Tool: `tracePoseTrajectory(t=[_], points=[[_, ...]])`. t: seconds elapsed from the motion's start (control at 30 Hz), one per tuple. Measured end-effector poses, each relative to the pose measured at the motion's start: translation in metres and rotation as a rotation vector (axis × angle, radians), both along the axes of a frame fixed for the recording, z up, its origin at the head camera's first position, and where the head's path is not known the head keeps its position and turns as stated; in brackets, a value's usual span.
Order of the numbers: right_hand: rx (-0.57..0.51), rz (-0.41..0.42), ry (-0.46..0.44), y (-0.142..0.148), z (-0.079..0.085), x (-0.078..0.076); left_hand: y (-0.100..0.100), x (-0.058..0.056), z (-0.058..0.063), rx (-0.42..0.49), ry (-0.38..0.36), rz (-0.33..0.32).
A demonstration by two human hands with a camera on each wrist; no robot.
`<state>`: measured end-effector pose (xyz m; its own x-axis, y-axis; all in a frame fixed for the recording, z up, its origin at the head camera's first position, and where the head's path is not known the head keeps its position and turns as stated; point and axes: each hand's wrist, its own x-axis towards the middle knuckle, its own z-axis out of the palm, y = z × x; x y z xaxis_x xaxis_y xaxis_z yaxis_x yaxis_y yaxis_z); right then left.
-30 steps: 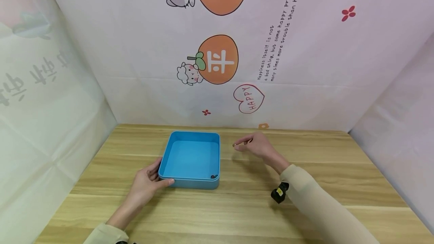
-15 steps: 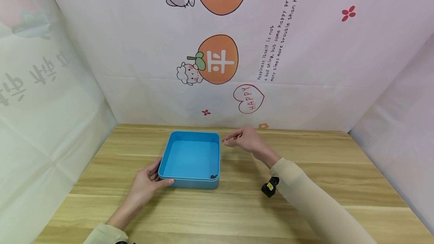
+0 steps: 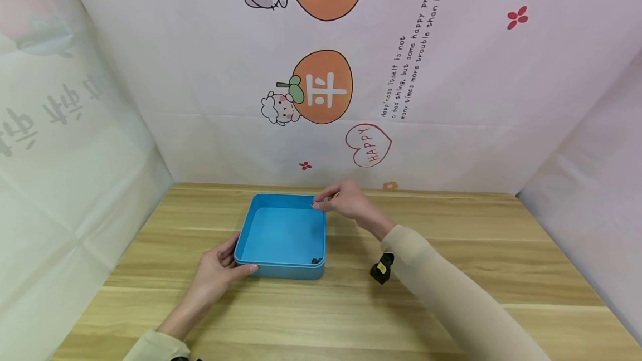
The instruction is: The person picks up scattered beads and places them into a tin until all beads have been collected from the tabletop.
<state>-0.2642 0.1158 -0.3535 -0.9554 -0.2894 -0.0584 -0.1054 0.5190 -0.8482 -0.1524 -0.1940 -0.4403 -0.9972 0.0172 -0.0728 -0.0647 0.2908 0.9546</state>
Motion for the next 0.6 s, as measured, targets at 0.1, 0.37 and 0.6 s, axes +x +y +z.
tracePoseTrajectory(t=[0.1,0.37,0.6], points=[[0.006,0.01,0.008,-0.008,0.0,-0.002,0.0,0.0,0.001,0.004,0.0,0.0],[0.005,0.038,0.037,-0.025,-0.005,-0.005,0.0,0.0,0.001,0.005,0.005,-0.002],[0.022,0.056,0.058,-0.042,-0.005,-0.004,0.0,-0.001,0.0,0.011,0.001,0.002]])
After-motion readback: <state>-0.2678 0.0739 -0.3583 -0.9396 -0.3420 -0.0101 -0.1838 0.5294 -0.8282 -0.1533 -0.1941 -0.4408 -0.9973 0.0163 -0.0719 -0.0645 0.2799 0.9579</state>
